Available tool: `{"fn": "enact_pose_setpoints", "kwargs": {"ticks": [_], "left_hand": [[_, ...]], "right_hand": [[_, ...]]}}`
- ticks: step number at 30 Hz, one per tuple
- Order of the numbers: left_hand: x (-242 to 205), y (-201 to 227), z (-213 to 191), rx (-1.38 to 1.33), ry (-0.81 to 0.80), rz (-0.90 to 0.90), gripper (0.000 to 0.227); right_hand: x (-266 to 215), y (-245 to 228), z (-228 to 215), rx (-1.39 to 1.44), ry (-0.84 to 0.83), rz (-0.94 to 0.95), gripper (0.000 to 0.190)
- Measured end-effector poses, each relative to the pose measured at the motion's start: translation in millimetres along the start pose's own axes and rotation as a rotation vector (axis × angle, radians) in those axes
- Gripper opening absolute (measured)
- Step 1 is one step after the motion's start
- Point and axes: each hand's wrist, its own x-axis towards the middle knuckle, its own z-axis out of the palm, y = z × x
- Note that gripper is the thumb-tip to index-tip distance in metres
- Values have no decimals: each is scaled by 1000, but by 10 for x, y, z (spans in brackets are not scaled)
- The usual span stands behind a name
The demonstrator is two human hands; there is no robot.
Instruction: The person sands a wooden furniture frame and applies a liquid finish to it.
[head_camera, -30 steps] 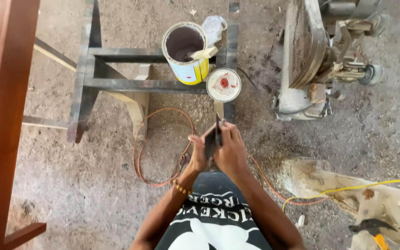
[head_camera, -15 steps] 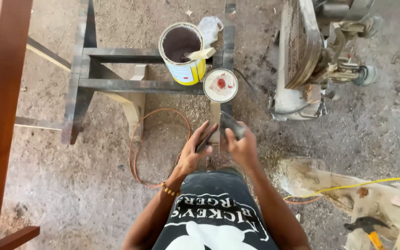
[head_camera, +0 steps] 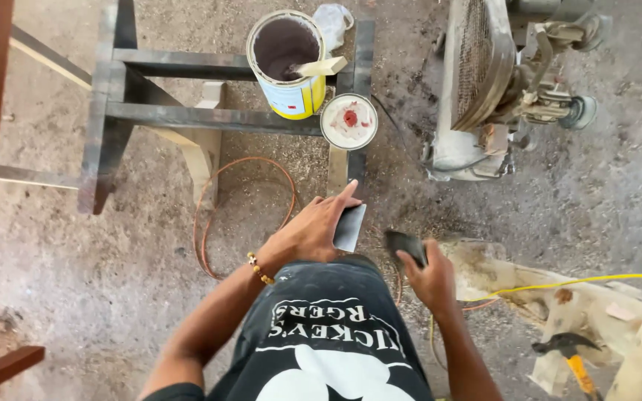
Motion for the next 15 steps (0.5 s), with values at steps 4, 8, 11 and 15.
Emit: {"fn": "enact_pose_setpoints", "kwargs": {"ticks": [4, 8, 11, 15], "left_hand": [[106, 38, 185, 187, -167, 3, 123], [131, 259, 169, 326, -443, 14, 120], [79, 41, 216, 174, -438, 45, 110], [-49, -641, 693, -324, -389, 257, 71]], "right_hand": [[-302, -477, -343, 201, 331, -976, 20], [-33, 345, -35, -434, 37, -659, 29], [177, 639, -95, -341, -62, -7, 31], [92, 256, -143, 477, 1, 292, 47]]}}
